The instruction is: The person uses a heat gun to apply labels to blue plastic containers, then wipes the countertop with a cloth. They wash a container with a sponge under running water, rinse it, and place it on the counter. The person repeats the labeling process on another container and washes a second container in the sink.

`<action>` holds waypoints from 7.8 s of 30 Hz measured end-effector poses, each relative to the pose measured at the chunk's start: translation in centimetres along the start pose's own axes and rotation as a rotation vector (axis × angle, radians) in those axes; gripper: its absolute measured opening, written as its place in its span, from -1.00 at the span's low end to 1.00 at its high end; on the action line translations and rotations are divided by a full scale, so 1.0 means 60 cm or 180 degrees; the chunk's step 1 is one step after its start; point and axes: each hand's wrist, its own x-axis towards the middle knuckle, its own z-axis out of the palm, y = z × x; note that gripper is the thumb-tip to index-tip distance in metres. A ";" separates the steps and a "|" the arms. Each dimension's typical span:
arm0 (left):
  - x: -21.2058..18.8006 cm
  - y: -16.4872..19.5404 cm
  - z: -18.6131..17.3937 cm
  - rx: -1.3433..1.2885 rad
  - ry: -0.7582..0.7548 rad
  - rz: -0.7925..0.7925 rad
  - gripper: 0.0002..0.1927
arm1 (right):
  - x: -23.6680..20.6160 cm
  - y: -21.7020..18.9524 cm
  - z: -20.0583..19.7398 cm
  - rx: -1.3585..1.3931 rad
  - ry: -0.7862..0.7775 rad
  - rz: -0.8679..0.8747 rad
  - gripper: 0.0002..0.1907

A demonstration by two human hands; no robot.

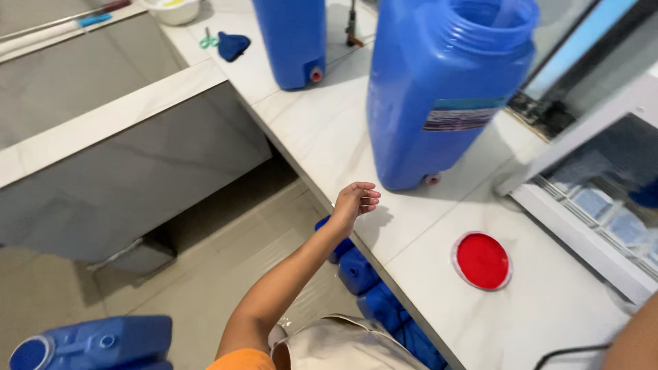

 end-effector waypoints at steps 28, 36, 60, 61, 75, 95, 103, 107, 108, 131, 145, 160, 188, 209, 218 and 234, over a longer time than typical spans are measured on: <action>0.012 0.065 -0.129 0.0134 0.0510 0.0272 -0.77 | 0.157 0.041 0.497 0.0793 -0.0498 0.0632 -0.65; 0.018 0.052 -0.240 -0.0044 0.0586 0.0392 -0.78 | -0.064 -0.005 0.476 0.0936 0.2225 -0.0935 -0.63; -0.755 -0.069 -1.474 -0.1433 0.6023 0.0895 -0.54 | -0.623 -1.158 1.753 0.0933 -0.2032 -0.4717 -0.76; -0.762 -0.073 -1.507 -0.1128 0.6240 0.0421 -0.48 | -0.627 -1.178 1.786 0.0939 -0.2094 -0.4604 -0.77; -0.732 -0.077 -1.599 -0.2204 0.5093 0.1693 -0.68 | -0.643 -1.190 1.859 0.0630 -0.2060 -0.4218 -0.45; -0.760 0.904 -1.090 0.7002 0.4059 -0.0490 -0.46 | 0.050 -0.982 1.931 0.2084 -0.1968 -0.1837 -0.74; -0.360 1.138 -1.092 0.6765 0.4391 -0.0089 -0.52 | 0.554 -0.778 1.912 0.0185 -0.1699 -0.1673 -0.46; -0.242 1.186 -1.147 0.6292 0.3981 -0.0055 -0.55 | 0.625 -0.802 1.979 -0.0443 -0.2796 -0.1011 -0.34; -0.188 1.177 -1.173 0.6033 0.3701 -0.0181 -0.56 | 0.624 -0.810 2.004 -0.0764 -0.2843 -0.1078 -0.30; 0.382 0.847 -1.363 0.5177 0.1904 0.1559 -0.48 | 0.351 -1.029 2.053 0.0324 -0.1748 -0.3285 -0.78; 0.238 0.844 -1.486 0.4978 0.2234 0.0956 -0.35 | 0.380 -1.139 2.170 -0.0149 -0.4277 -0.1658 -0.58; 0.280 0.823 -1.559 0.3795 0.4303 0.0233 -0.44 | 0.080 -1.091 2.116 0.1169 -0.3202 -0.4200 -0.50; 0.200 0.839 -1.613 0.1687 0.3977 -0.0592 -0.39 | -0.030 -0.872 2.183 0.1594 -0.2979 -0.0334 -0.51; 0.200 0.822 -1.598 0.2568 0.3383 0.0157 -0.40 | 0.035 -1.033 2.242 0.1819 -0.2280 -0.1859 -0.30; 0.218 0.864 -1.593 0.4866 0.2409 0.0824 -0.61 | 0.225 -0.951 2.359 0.1175 -0.6230 0.0889 -0.58; 0.240 0.830 -1.611 0.3101 0.3096 0.0238 -0.39 | 0.168 -1.204 2.267 0.1640 -0.1781 -0.2343 -0.76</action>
